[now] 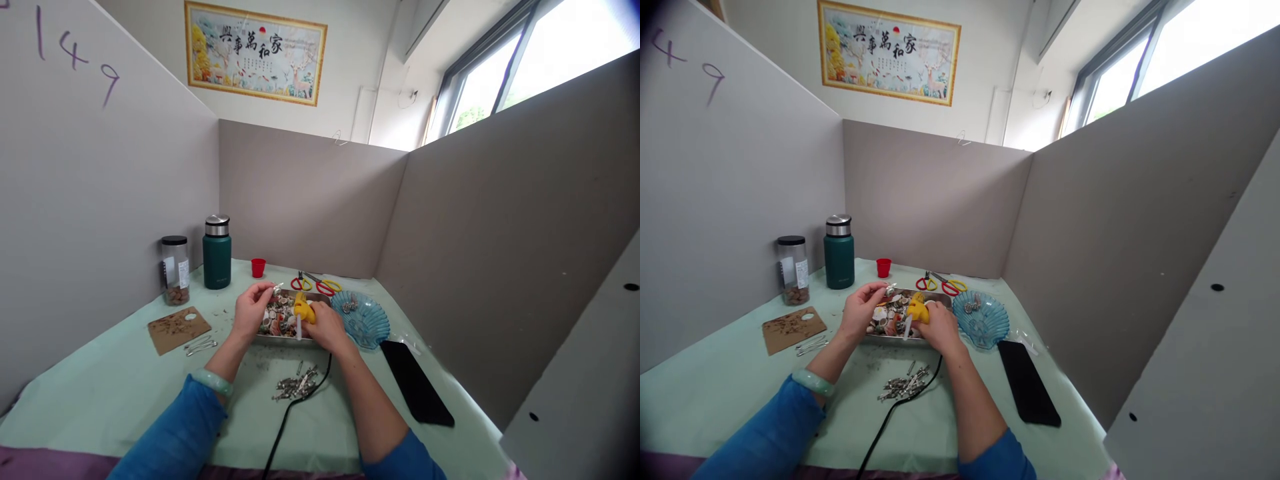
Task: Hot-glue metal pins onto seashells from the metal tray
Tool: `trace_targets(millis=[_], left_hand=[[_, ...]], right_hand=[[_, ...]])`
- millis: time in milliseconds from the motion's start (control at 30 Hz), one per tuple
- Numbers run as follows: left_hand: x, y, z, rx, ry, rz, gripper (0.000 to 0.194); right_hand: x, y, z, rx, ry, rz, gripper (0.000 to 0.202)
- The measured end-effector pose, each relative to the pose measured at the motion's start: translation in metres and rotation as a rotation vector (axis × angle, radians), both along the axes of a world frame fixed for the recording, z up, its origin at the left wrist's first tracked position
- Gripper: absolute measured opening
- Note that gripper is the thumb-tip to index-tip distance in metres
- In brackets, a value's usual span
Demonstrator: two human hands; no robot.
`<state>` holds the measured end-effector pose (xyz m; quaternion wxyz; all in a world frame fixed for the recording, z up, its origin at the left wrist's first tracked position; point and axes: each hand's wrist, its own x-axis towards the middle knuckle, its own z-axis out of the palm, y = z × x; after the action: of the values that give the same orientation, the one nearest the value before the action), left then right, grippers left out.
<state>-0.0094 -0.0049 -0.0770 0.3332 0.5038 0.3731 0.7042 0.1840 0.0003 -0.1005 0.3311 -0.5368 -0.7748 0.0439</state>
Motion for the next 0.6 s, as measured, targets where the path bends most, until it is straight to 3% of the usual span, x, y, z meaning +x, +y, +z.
trace_targets(millis=[167,300,433,600], left_hand=[[0.004,-0.004,0.001,-0.039,0.036,-0.147,0.038],[0.008,-0.007,0.001,-0.057,0.124,-0.244,0.035],[0.012,-0.009,-0.002,-0.067,0.201,-0.274,0.031],[0.014,-0.010,-0.002,-0.028,0.264,-0.268,0.025]], right_hand=[[0.003,-0.002,0.003,-0.041,0.012,0.075,0.033],[0.001,-0.004,0.013,0.108,0.432,0.230,0.026],[-0.006,-0.006,0.016,-0.020,0.694,0.360,0.028],[-0.009,-0.004,0.013,-0.165,0.808,0.369,0.030]])
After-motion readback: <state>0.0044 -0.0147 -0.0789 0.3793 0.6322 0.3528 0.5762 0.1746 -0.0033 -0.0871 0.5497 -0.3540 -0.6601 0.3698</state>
